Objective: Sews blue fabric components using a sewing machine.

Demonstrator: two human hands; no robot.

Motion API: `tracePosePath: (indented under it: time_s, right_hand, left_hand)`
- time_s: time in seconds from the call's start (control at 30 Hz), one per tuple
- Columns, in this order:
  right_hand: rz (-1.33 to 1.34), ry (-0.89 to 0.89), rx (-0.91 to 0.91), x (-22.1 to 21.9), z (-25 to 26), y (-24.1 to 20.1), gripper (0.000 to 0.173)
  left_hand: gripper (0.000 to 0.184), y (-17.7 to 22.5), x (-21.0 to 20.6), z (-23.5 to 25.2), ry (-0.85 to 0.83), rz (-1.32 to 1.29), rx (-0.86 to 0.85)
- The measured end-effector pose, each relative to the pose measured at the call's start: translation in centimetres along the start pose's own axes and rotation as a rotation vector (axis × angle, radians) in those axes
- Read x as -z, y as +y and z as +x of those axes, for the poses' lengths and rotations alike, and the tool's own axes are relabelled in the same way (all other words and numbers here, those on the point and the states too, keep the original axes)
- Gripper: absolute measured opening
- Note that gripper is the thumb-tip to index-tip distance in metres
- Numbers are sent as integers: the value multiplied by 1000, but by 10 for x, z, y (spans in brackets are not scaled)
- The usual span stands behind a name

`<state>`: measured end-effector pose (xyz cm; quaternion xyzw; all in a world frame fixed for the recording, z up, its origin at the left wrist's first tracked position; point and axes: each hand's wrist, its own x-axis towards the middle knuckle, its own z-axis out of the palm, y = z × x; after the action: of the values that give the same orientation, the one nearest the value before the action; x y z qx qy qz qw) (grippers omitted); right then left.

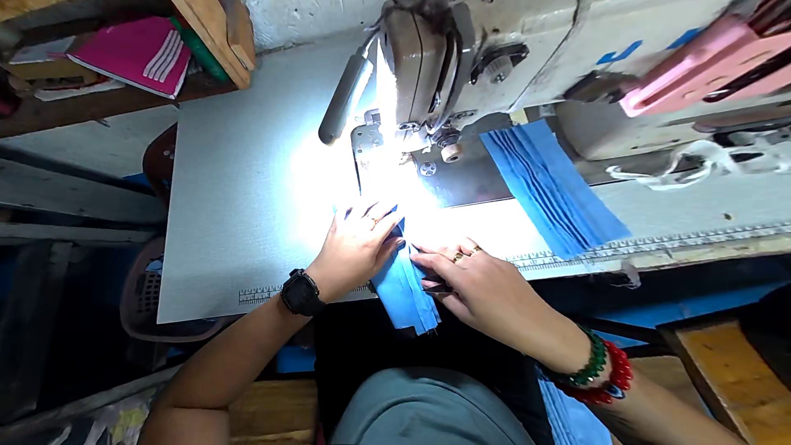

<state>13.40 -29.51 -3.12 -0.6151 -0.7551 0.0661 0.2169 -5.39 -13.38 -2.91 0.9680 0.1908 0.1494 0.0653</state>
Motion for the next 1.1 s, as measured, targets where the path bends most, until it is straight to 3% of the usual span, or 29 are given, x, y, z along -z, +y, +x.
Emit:
tracePosePath:
  time_s: [0.27, 0.6, 1.1]
  right_hand:
    - [-52, -28, 32, 3, 8, 5, 46]
    - [-121, -15, -7, 3, 28, 4, 41]
    - [-164, -23, -30, 4, 34, -3, 40]
  left_hand:
    - [53, -12, 1, 10, -74, 103, -12]
    - [54, -35, 6, 34, -158, 92, 28]
    - [54, -48, 6, 42, -144, 35, -17]
